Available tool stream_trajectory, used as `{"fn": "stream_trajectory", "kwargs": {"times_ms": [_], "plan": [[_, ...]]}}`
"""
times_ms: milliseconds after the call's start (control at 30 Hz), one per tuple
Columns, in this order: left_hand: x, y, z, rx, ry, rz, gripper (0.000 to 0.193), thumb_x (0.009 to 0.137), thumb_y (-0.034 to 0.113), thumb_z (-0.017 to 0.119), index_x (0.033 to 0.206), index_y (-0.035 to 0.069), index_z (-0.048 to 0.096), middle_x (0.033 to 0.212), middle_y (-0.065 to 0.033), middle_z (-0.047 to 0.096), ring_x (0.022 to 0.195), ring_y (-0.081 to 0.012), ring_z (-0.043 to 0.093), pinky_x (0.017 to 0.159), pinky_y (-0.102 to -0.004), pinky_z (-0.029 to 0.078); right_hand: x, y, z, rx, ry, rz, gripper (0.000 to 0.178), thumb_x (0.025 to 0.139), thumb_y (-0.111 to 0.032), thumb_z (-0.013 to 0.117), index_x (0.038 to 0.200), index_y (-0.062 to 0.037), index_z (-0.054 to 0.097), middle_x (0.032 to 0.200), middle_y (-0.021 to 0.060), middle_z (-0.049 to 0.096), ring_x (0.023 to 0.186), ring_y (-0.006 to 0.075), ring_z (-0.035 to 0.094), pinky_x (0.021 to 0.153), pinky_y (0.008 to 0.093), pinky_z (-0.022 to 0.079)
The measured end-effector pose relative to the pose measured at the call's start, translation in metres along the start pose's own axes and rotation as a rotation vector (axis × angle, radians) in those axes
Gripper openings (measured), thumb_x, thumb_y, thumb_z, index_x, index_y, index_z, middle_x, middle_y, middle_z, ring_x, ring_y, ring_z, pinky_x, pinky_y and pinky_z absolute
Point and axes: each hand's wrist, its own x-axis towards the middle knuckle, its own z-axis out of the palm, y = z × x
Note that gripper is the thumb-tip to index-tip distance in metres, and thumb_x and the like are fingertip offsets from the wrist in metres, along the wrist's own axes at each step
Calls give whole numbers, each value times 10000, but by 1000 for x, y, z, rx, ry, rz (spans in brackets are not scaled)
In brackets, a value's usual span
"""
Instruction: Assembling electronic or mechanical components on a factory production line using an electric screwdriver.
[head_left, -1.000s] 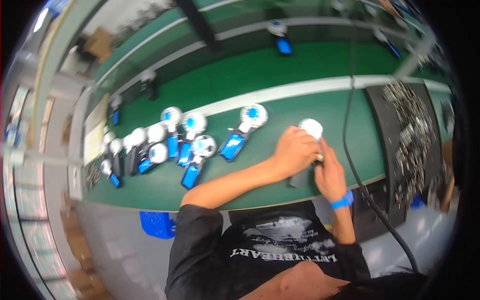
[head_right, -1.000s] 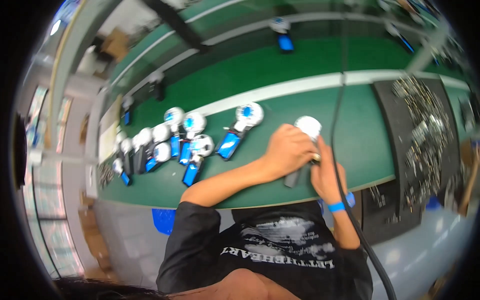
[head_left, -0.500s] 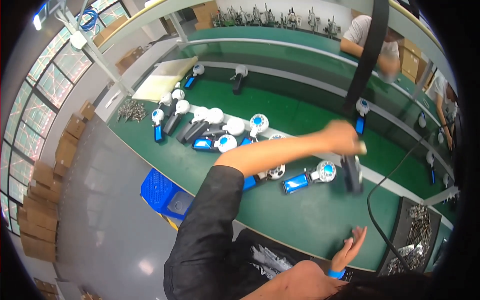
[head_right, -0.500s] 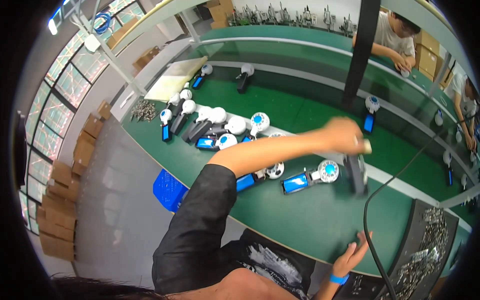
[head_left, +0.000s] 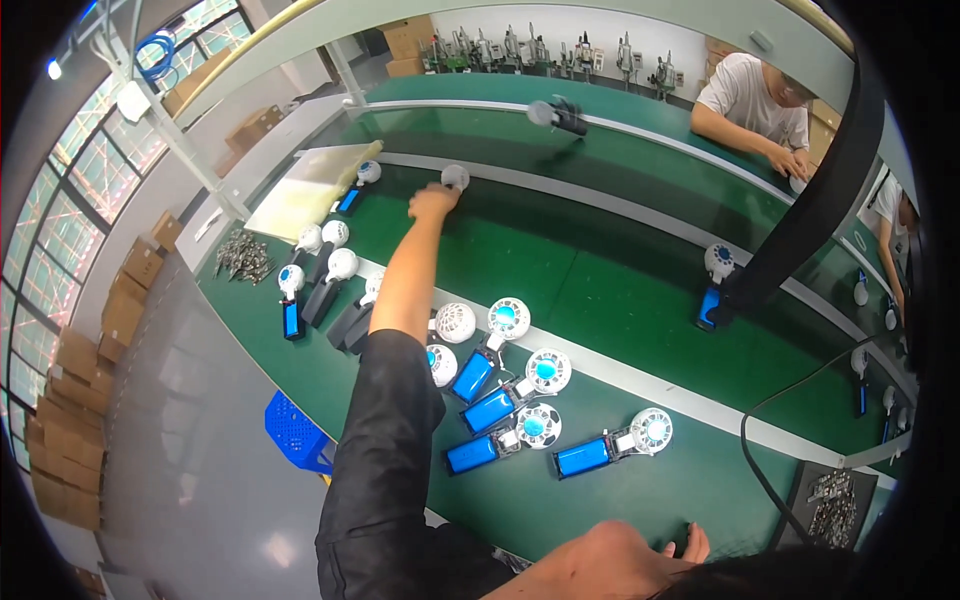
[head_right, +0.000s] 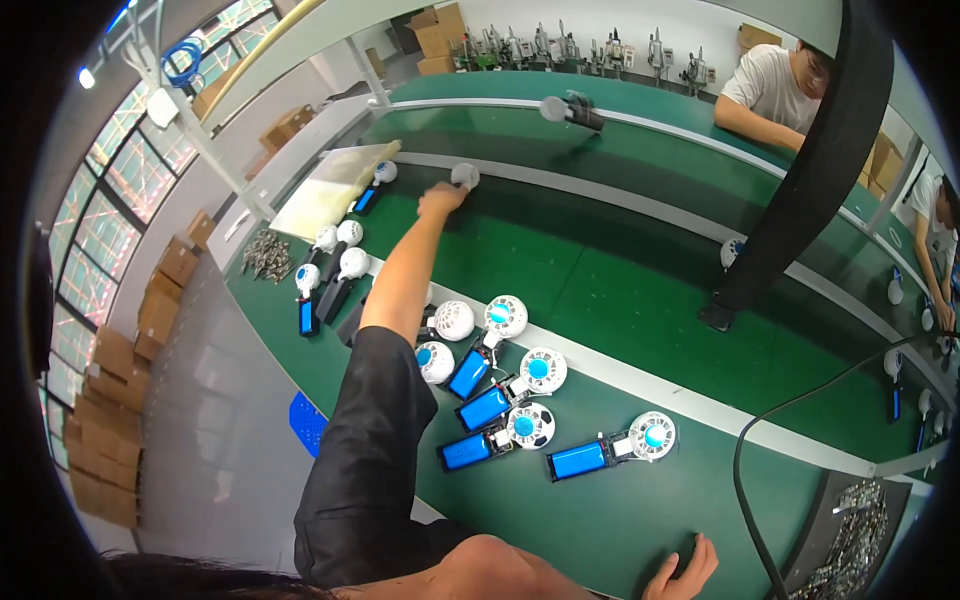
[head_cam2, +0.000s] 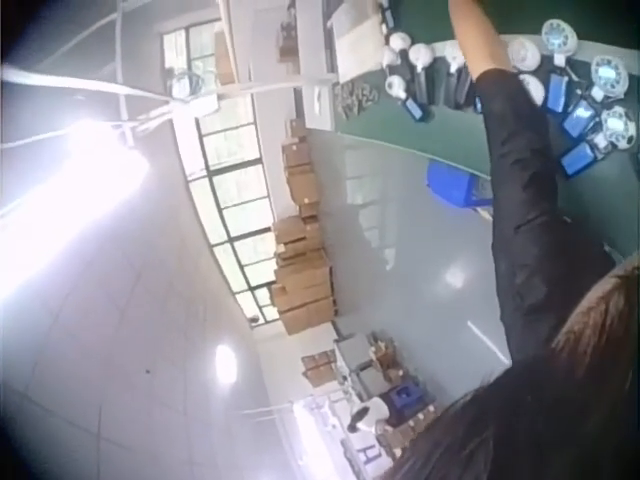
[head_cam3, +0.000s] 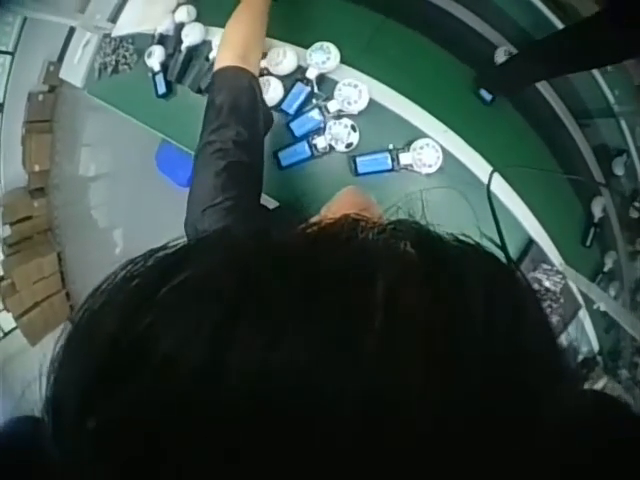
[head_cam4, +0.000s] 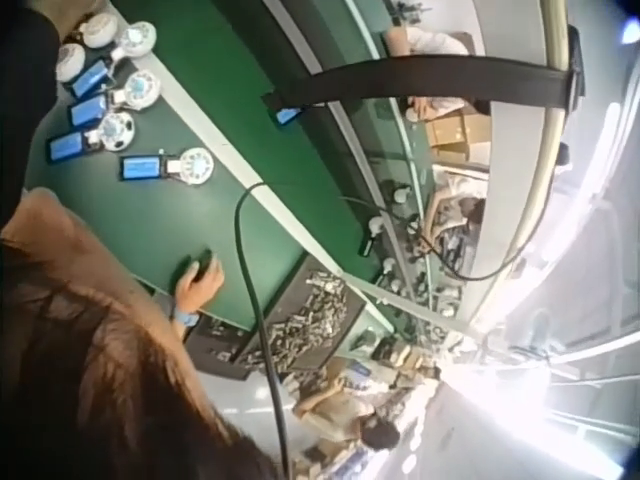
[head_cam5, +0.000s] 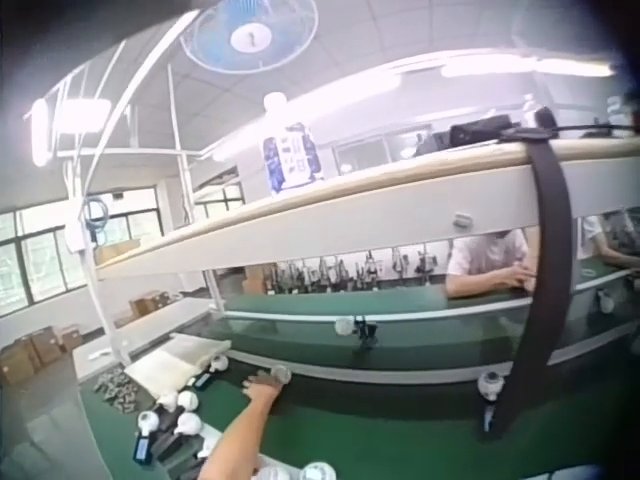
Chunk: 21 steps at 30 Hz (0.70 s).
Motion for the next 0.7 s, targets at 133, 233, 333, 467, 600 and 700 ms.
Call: {"fn": "stream_trajectory", "kwargs": {"times_ms": [133, 233, 333, 467, 600, 700], "plan": [[11, -33, 17, 56, -44, 382, 671, 837, 484, 693, 1344, 62, 571, 1325, -282, 611, 1239, -461, 594, 1012, -510, 517, 29, -75, -27, -43, 7, -9, 502, 872, -2, 579, 1373, 24, 550, 1301, 219, 571, 1165, 373, 570, 1010, 442, 466], [-14, -21, 16, 37, -152, 547, 692, 831, 480, 695, 1337, 40, 526, 1243, -333, 631, 1154, -437, 646, 1000, -502, 521, 32, -83, -25, 35, 9, 73, 449, 883, -20, 586, 1326, 46, 582, 1277, 248, 570, 1154, 417, 568, 1029, 464, 447], [-118, 28, 4, -71, -181, 771, 606, 829, 373, 725, 1290, 40, 515, 1201, -312, 631, 1119, -460, 639, 963, -509, 525, 29, -89, -36, 169, 40, 135, 430, 872, 33, 567, 1302, 24, 593, 1284, 215, 582, 1145, 390, 575, 1022, 445, 455], [-319, 59, -55, -212, -377, 1194, 553, 831, 240, 736, 1286, 25, 508, 1128, -267, 596, 1051, -461, 613, 898, -522, 514, 15, -58, -68, 17, 111, 78, 426, 870, 29, 592, 1296, 13, 596, 1312, 237, 573, 1209, 437, 572, 1020, 466, 478], [-468, 12, -94, -212, -534, 1516, 598, 835, 170, 735, 1341, -16, 474, 1147, -245, 530, 1062, -441, 563, 906, -502, 502, 46, -11, -124, -183, 203, 80, 486, 870, 32, 601, 1347, -57, 583, 1346, 198, 563, 1229, 406, 571, 1004, 436, 503], [-530, -19, -89, -220, -732, 1628, 658, 828, 174, 763, 1380, -17, 459, 1182, -224, 519, 1073, -423, 549, 936, -492, 491, 71, 39, -164, -383, 236, 91, 510, 853, 41, 600, 1351, -70, 579, 1330, 171, 570, 1209, 388, 579, 988, 446, 521]]}}
